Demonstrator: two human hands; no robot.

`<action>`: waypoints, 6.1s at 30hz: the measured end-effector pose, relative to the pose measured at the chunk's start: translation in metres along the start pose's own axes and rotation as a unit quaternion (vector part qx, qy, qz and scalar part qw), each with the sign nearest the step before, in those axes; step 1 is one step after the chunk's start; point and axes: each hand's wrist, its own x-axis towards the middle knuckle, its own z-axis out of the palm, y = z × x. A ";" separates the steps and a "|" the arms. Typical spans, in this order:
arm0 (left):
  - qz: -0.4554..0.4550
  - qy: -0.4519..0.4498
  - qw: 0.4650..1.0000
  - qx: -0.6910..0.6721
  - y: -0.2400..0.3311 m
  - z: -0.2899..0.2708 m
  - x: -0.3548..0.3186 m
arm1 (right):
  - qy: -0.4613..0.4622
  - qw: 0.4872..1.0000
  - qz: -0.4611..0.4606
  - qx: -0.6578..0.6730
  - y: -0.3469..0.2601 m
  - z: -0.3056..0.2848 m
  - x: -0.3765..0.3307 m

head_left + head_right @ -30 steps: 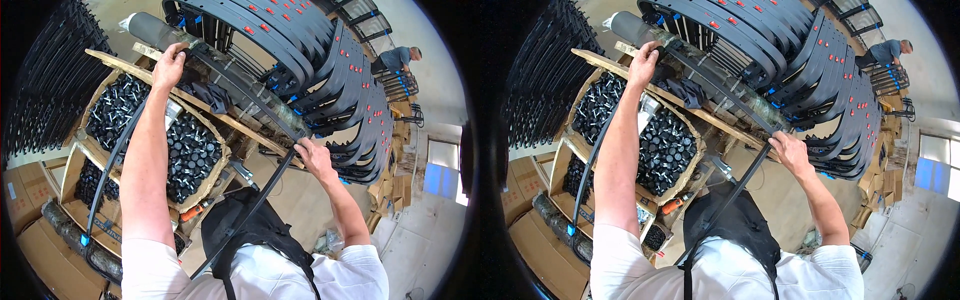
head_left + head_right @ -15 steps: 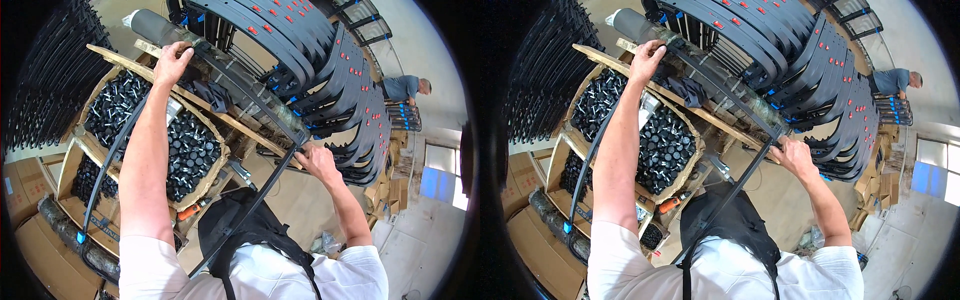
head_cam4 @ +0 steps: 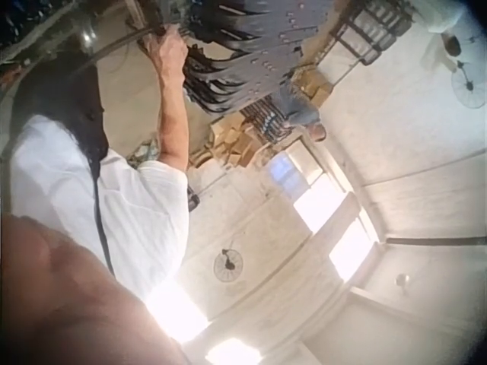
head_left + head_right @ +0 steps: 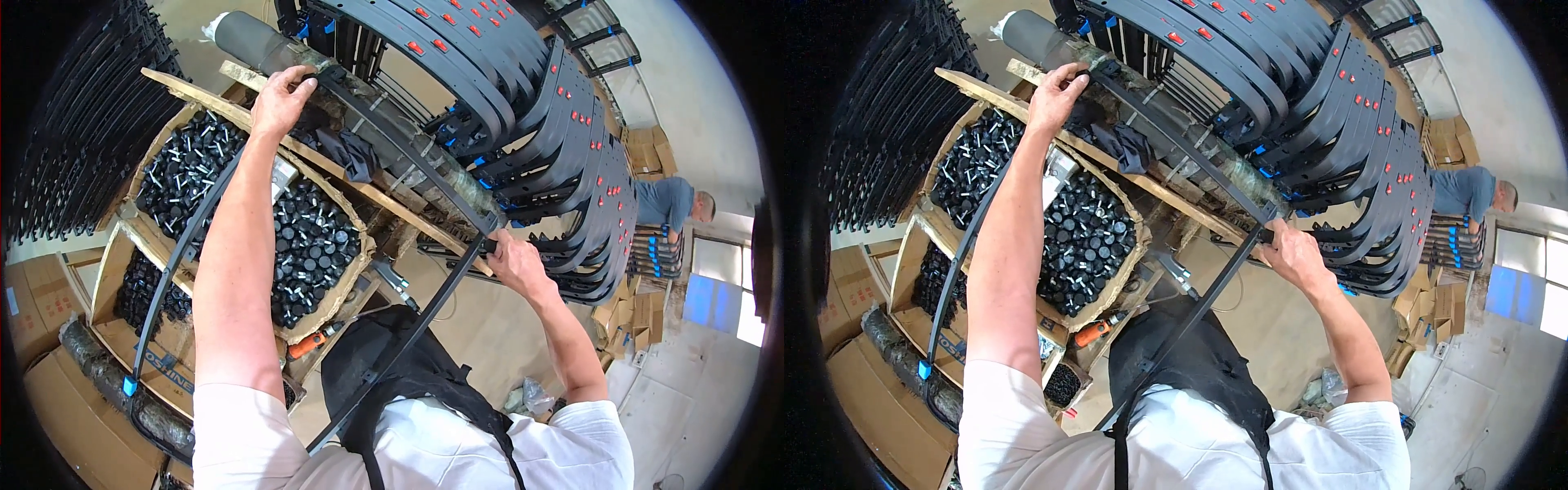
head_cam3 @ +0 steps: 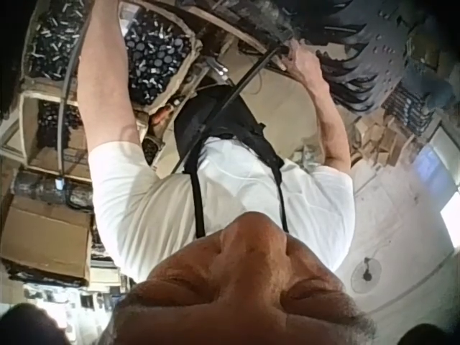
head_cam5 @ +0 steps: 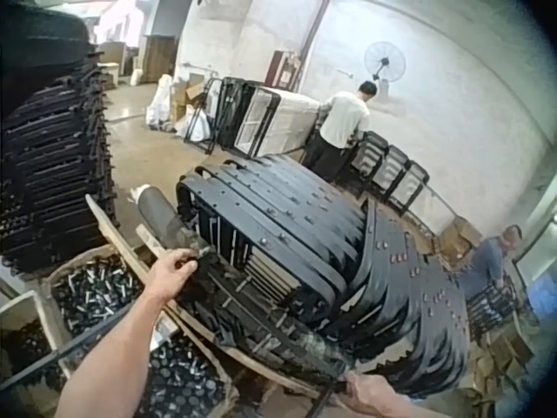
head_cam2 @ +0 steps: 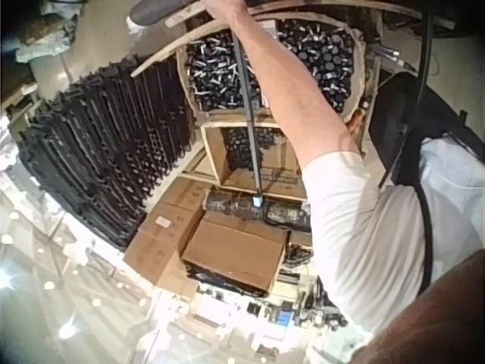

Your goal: Assembling components onto a metal frame for outdoor equipment using a power screwdriver and pliers.

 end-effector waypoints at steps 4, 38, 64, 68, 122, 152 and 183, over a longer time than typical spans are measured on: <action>-0.019 -0.005 0.997 -0.074 -0.001 -0.001 0.000 | -0.033 0.998 0.024 -0.051 -0.002 -0.002 0.003; 0.017 0.012 0.996 -0.082 -0.001 0.000 -0.003 | 0.051 0.971 -0.153 -0.175 -0.012 -0.009 -0.001; -0.001 0.008 0.980 0.199 0.019 -0.069 0.002 | 0.041 0.979 -0.102 -0.170 0.008 0.020 0.006; -0.091 0.247 0.953 0.147 -0.034 -0.126 0.003 | 0.009 0.992 -0.004 -0.123 0.007 0.032 0.017; -0.109 0.087 0.990 0.036 -0.083 -0.226 -0.164 | 0.096 0.910 -0.393 0.086 -0.282 0.040 0.194; -0.192 0.123 0.962 -0.150 0.049 -0.161 -0.535 | 0.255 0.935 -0.245 0.017 -0.376 0.154 0.216; -0.261 0.081 0.935 -0.227 0.050 -0.192 -0.654 | 0.055 0.831 -0.543 -0.104 -0.539 0.052 0.094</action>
